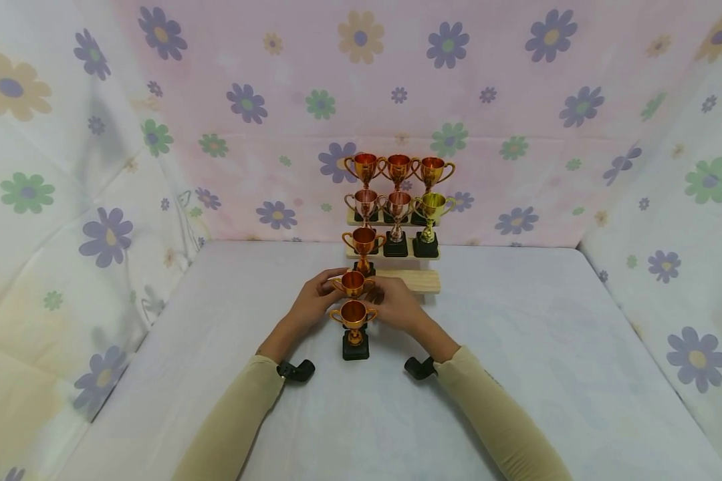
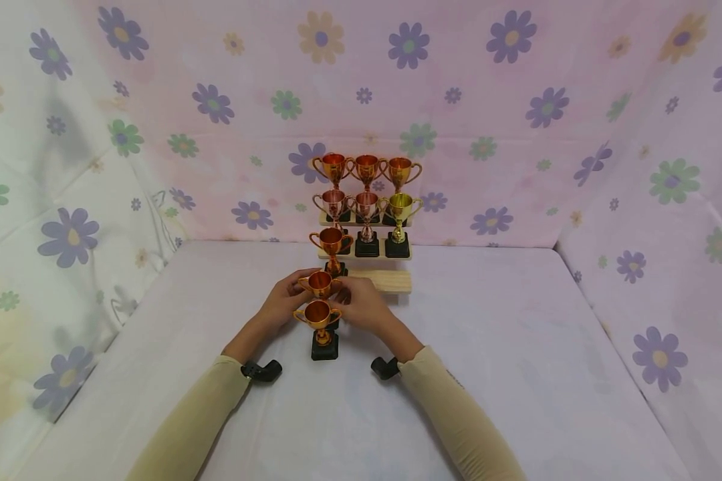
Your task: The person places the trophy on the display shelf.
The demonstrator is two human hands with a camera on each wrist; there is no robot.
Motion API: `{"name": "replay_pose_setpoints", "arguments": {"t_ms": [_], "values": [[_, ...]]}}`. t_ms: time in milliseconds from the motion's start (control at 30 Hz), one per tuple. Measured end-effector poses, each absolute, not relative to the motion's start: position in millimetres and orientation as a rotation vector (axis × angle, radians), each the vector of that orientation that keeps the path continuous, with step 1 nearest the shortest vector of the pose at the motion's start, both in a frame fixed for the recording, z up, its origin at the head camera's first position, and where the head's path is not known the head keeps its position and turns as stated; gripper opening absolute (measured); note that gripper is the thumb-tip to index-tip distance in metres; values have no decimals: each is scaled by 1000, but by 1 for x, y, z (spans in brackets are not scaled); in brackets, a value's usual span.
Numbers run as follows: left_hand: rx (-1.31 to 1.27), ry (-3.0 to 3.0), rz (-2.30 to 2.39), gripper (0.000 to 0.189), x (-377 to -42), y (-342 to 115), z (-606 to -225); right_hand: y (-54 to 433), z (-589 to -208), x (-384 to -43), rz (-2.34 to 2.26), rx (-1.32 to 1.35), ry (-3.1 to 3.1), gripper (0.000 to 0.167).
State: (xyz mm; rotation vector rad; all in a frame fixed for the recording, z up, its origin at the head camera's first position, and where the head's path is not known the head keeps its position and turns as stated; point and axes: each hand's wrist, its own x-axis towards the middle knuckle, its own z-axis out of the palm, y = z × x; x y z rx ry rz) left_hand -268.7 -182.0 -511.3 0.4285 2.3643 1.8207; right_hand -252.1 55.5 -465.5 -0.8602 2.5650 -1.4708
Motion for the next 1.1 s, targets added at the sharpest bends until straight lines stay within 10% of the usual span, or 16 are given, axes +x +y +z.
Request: {"name": "replay_pose_setpoints", "arguments": {"t_ms": [1100], "values": [[427,2379,1811,48,-270,-182,-512,53,-466,-248,-1483,-834,2592,27]]}}
